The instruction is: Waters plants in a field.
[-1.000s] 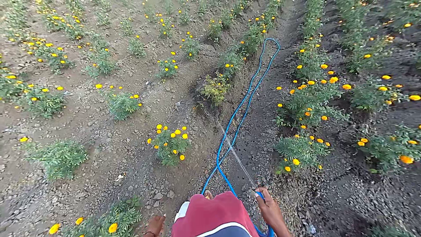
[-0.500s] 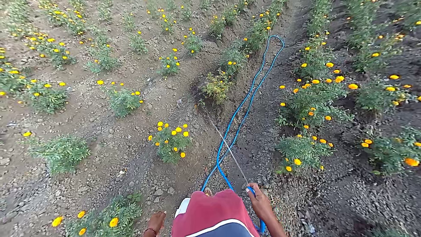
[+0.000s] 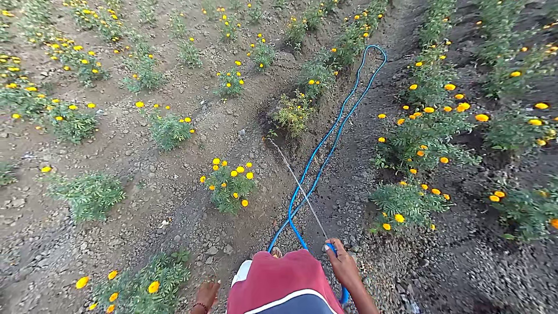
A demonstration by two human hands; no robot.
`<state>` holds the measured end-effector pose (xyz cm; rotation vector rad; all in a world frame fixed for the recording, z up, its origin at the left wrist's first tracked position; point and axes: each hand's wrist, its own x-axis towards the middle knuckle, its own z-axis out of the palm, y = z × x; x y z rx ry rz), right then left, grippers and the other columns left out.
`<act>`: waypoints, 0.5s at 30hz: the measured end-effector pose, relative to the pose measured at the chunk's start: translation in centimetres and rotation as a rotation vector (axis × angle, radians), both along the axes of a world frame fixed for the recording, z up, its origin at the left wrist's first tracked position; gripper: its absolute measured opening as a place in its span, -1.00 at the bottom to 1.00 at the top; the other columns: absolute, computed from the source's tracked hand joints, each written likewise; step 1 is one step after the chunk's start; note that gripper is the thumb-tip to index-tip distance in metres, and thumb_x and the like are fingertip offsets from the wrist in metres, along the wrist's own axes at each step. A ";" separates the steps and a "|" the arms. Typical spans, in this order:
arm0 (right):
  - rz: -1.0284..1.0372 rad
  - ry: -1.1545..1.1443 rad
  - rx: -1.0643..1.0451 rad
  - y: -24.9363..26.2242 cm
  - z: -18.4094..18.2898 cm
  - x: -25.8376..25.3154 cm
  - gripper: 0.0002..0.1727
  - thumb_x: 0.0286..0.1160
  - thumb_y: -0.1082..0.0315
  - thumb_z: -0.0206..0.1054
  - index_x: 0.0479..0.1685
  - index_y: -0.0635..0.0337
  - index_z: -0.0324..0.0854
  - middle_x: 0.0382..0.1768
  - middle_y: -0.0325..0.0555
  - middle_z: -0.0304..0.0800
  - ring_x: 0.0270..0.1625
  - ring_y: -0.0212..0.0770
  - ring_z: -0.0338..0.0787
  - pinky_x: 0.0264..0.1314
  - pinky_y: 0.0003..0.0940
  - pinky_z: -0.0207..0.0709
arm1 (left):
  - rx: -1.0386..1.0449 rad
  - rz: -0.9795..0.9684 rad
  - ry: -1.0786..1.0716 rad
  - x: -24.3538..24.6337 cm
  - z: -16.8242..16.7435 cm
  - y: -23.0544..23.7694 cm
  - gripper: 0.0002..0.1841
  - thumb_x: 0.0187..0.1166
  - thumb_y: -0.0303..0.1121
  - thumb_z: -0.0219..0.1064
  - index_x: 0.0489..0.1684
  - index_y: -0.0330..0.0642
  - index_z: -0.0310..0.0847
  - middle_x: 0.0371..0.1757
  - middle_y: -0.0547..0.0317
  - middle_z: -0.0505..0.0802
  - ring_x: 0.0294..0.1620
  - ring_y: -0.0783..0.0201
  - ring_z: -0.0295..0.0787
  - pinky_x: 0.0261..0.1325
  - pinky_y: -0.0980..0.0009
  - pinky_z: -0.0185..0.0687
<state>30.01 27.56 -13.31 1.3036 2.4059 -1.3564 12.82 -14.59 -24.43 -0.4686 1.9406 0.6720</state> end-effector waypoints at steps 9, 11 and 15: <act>-0.008 0.023 -0.002 -0.1 -0.1 0.1 -0.68 0.76 0.27 0.16 0.35 0.13 0.59 -0.28 0.11 0.78 -0.27 0.07 0.77 -0.12 0.16 0.57 | 0.005 -0.004 0.006 0.1 0.0 0.1 -0.52 0.88 -0.12 0.06 0.39 -0.38 0.59 0.23 -0.35 0.81 0.22 -0.22 0.79 0.26 -0.17 0.62; -0.007 0.024 0.000 -0.1 -0.2 0.2 -0.68 0.75 0.27 0.16 0.34 0.14 0.60 -0.25 0.13 0.80 -0.22 0.10 0.79 -0.09 0.19 0.57 | 0.005 -0.004 0.001 0.1 0.1 0.2 -0.52 0.88 -0.12 0.05 0.40 -0.38 0.58 0.24 -0.36 0.80 0.23 -0.23 0.79 0.27 -0.17 0.61; -0.018 0.041 -0.007 -0.2 -0.5 0.4 -0.69 0.74 0.30 0.17 0.32 0.19 0.60 -0.25 0.14 0.80 -0.22 0.09 0.79 -0.09 0.17 0.58 | 0.004 0.004 0.001 0.2 0.2 0.2 -0.52 0.88 -0.11 0.05 0.40 -0.37 0.58 0.24 -0.35 0.80 0.22 -0.23 0.79 0.26 -0.17 0.61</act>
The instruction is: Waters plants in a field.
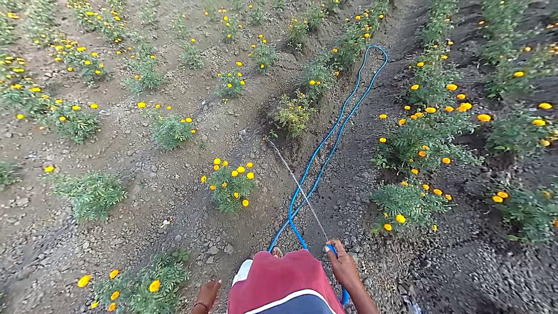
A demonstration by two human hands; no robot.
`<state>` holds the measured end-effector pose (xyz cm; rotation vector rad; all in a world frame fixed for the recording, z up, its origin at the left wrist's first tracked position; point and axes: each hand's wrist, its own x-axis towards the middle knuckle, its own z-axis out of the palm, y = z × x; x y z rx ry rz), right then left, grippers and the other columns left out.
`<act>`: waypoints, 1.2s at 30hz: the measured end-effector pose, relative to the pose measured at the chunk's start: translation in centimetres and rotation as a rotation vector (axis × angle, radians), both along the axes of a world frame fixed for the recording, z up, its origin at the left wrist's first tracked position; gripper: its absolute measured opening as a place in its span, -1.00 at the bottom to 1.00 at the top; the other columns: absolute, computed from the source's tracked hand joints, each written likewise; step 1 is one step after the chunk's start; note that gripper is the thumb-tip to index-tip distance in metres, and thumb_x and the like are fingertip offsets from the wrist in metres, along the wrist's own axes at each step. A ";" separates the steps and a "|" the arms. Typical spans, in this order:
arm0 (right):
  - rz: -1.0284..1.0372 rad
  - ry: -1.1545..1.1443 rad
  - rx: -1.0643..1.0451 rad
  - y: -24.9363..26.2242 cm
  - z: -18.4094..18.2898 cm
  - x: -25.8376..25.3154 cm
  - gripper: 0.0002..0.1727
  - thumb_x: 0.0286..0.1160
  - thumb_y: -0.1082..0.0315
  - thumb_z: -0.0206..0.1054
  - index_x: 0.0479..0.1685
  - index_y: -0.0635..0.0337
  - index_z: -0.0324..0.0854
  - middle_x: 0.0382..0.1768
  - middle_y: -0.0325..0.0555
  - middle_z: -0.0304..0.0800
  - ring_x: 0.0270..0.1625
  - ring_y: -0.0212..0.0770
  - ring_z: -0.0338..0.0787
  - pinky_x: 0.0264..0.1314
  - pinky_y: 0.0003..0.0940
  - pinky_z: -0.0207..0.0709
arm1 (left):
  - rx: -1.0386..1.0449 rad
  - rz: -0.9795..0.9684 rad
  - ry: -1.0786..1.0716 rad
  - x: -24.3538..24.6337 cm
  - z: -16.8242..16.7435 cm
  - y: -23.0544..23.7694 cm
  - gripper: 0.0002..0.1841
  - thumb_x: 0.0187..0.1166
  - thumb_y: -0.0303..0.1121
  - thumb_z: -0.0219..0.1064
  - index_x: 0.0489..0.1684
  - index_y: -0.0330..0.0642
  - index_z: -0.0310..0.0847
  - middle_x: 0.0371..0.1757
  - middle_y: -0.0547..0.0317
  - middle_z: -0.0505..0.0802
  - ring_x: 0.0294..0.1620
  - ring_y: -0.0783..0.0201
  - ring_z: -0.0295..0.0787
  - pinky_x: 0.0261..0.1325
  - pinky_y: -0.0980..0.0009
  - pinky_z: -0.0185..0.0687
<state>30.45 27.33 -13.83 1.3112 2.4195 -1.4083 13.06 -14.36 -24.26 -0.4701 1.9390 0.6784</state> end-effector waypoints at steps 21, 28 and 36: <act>-0.015 -0.017 -0.017 -0.3 -0.3 0.8 -0.68 0.74 0.29 0.16 0.35 0.15 0.60 -0.26 0.13 0.80 -0.25 0.08 0.78 -0.11 0.17 0.58 | -0.027 -0.052 -0.009 -0.1 -0.4 -0.1 -0.50 0.88 -0.08 0.03 0.40 -0.36 0.59 0.23 -0.30 0.82 0.20 -0.17 0.80 0.25 -0.15 0.61; -0.002 -0.015 -0.022 -0.4 -0.2 0.9 -0.67 0.74 0.29 0.18 0.36 0.16 0.60 -0.24 0.15 0.81 -0.22 0.09 0.79 -0.08 0.18 0.58 | -0.024 -0.049 -0.011 -0.1 -0.2 0.1 -0.52 0.88 -0.10 0.03 0.39 -0.36 0.59 0.24 -0.29 0.82 0.21 -0.17 0.80 0.26 -0.15 0.61; 0.018 -0.021 -0.037 -0.6 -0.4 0.8 -0.66 0.75 0.28 0.18 0.37 0.17 0.59 -0.20 0.16 0.81 -0.19 0.10 0.80 -0.05 0.18 0.59 | -0.014 -0.027 -0.003 0.0 -0.2 -0.1 -0.53 0.87 -0.11 0.06 0.38 -0.35 0.60 0.23 -0.31 0.82 0.22 -0.20 0.80 0.26 -0.17 0.61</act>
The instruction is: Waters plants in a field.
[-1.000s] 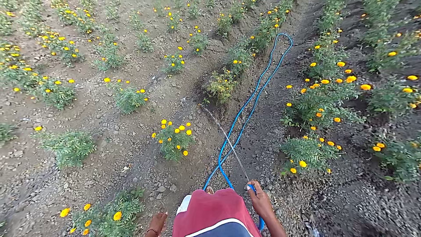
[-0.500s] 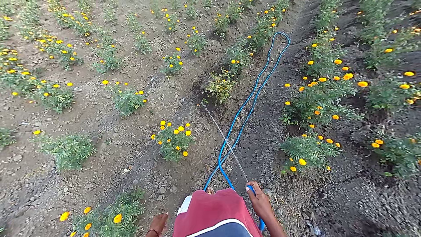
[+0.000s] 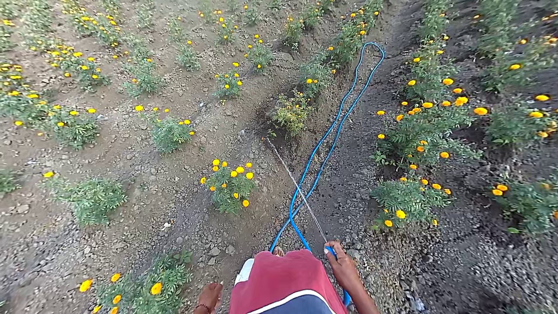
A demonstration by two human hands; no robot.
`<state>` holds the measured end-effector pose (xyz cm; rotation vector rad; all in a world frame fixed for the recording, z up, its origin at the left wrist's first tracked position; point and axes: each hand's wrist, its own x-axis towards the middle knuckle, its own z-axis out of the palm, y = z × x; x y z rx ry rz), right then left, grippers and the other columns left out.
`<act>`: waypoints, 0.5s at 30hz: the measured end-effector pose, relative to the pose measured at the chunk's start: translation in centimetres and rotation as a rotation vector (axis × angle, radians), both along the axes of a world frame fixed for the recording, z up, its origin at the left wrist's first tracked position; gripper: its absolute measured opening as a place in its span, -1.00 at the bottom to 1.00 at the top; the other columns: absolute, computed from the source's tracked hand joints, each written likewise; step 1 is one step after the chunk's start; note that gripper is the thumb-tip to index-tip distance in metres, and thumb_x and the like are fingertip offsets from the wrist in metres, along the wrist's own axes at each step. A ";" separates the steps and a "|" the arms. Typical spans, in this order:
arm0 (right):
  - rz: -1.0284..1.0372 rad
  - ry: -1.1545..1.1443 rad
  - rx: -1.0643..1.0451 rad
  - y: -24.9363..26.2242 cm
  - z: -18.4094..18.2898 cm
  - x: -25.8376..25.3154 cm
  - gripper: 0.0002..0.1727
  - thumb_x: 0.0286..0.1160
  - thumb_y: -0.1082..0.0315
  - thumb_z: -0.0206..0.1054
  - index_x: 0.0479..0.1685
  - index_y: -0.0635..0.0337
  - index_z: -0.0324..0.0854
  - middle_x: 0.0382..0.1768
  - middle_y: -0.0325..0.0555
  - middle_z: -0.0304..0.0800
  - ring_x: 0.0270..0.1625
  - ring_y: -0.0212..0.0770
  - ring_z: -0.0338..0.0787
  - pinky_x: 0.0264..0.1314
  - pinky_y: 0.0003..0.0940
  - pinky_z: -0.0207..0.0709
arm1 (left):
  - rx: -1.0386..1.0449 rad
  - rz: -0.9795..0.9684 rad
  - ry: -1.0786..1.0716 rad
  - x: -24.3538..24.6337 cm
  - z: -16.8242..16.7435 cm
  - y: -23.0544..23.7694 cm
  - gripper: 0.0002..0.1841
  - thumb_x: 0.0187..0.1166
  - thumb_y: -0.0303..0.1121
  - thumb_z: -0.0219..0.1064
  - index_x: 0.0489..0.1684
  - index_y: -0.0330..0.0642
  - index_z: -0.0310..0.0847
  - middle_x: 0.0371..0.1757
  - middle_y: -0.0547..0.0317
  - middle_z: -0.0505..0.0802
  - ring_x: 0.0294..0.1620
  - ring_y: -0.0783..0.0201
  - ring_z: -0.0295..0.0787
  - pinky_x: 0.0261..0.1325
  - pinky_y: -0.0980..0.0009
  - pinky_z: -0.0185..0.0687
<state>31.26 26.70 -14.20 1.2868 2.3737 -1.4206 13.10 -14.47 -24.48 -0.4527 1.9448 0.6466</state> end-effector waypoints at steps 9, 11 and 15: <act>0.004 0.010 -0.019 -0.1 -0.5 0.3 -0.68 0.75 0.29 0.16 0.35 0.17 0.59 -0.31 0.10 0.75 -0.37 0.01 0.71 -0.21 0.09 0.56 | 0.017 0.010 0.008 0.4 -0.4 -0.7 -0.52 0.88 -0.12 0.04 0.39 -0.38 0.58 0.23 -0.33 0.81 0.19 -0.20 0.81 0.26 -0.16 0.63; 0.001 0.005 -0.022 -0.2 -0.6 0.4 -0.68 0.75 0.30 0.17 0.35 0.17 0.60 -0.29 0.11 0.77 -0.34 0.02 0.73 -0.18 0.10 0.56 | 0.013 0.014 0.008 0.4 -0.4 -0.8 -0.52 0.88 -0.12 0.05 0.40 -0.37 0.58 0.23 -0.32 0.81 0.19 -0.19 0.81 0.25 -0.16 0.62; -0.001 0.000 -0.018 -0.4 -0.6 0.4 -0.68 0.75 0.29 0.17 0.36 0.14 0.59 -0.28 0.12 0.78 -0.34 0.02 0.73 -0.19 0.09 0.57 | 0.012 0.019 0.010 0.4 -0.4 -1.0 -0.52 0.87 -0.10 0.07 0.40 -0.37 0.58 0.23 -0.32 0.81 0.19 -0.19 0.81 0.25 -0.16 0.63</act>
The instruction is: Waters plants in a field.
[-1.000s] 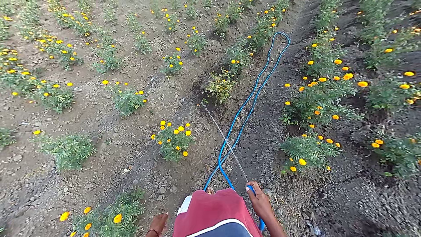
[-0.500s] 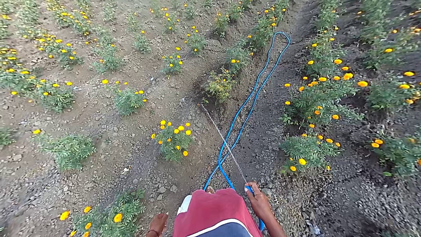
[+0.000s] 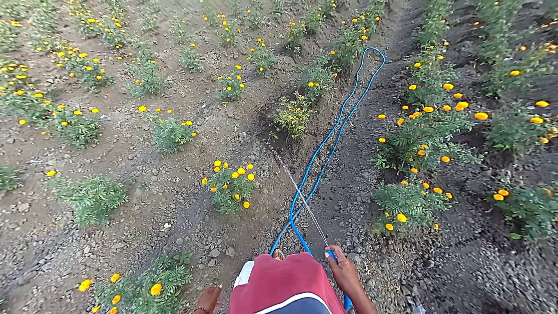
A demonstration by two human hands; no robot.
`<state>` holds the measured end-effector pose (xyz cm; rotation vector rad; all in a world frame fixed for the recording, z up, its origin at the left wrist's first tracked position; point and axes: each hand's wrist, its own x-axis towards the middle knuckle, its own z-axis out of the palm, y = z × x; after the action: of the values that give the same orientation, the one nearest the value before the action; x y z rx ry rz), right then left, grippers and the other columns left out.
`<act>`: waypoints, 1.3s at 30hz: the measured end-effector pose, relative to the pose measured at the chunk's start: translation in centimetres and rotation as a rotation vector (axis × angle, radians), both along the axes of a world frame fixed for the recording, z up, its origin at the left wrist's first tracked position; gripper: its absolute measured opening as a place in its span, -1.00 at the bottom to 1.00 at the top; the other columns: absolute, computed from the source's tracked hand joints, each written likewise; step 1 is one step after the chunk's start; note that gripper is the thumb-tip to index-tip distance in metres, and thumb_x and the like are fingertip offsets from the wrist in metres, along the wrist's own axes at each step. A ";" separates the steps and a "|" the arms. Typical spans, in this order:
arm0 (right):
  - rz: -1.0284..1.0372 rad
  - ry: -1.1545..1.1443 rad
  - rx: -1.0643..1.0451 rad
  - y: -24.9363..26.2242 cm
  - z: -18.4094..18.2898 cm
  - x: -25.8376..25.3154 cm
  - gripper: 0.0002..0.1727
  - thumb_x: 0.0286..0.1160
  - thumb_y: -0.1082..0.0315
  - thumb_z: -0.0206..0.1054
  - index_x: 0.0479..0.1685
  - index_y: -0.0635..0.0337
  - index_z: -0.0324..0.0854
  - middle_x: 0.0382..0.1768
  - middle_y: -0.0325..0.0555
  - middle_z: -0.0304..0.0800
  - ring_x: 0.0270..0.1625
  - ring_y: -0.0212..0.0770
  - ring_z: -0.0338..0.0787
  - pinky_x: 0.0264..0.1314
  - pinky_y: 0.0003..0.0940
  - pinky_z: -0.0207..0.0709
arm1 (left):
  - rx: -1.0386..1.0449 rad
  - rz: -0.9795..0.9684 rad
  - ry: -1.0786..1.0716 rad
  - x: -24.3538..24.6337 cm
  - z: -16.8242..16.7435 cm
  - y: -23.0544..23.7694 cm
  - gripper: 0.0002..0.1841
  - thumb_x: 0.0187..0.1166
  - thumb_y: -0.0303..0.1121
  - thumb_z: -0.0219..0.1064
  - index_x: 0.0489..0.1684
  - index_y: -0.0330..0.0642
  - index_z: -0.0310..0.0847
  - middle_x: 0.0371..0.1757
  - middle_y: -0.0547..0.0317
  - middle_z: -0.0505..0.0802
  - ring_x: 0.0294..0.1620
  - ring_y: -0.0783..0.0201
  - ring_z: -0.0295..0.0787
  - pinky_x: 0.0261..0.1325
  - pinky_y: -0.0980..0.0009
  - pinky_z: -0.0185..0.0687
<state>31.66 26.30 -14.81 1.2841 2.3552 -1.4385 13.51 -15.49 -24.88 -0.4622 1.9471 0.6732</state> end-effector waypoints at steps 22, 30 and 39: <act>-0.002 0.033 -0.007 -0.3 0.1 0.0 -0.68 0.74 0.29 0.15 0.33 0.18 0.60 -0.29 0.08 0.76 -0.36 -0.03 0.71 -0.21 0.05 0.56 | 0.003 -0.014 0.001 -0.4 1.0 0.1 -0.50 0.88 -0.10 0.05 0.40 -0.39 0.58 0.24 -0.35 0.80 0.21 -0.22 0.79 0.26 -0.16 0.61; -0.082 0.049 0.013 0.2 -0.4 0.2 -0.69 0.73 0.31 0.17 0.32 0.16 0.61 -0.35 0.05 0.73 -0.38 -0.03 0.69 -0.22 0.09 0.54 | 0.000 -0.006 -0.004 -0.5 0.5 0.0 -0.53 0.87 -0.11 0.08 0.38 -0.37 0.60 0.24 -0.34 0.81 0.23 -0.21 0.79 0.27 -0.18 0.61; -0.149 0.090 0.033 1.8 -0.3 0.1 -0.70 0.74 0.29 0.17 0.30 0.17 0.61 -0.44 0.00 0.64 -0.50 -0.10 0.57 -0.32 0.03 0.48 | -0.002 -0.011 0.002 -0.5 0.4 0.1 -0.51 0.87 -0.10 0.08 0.37 -0.41 0.59 0.21 -0.35 0.82 0.20 -0.21 0.80 0.27 -0.17 0.62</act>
<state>31.78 28.05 -15.10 1.4618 2.3948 -1.5358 13.03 -15.34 -24.46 -0.4518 1.9514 0.6654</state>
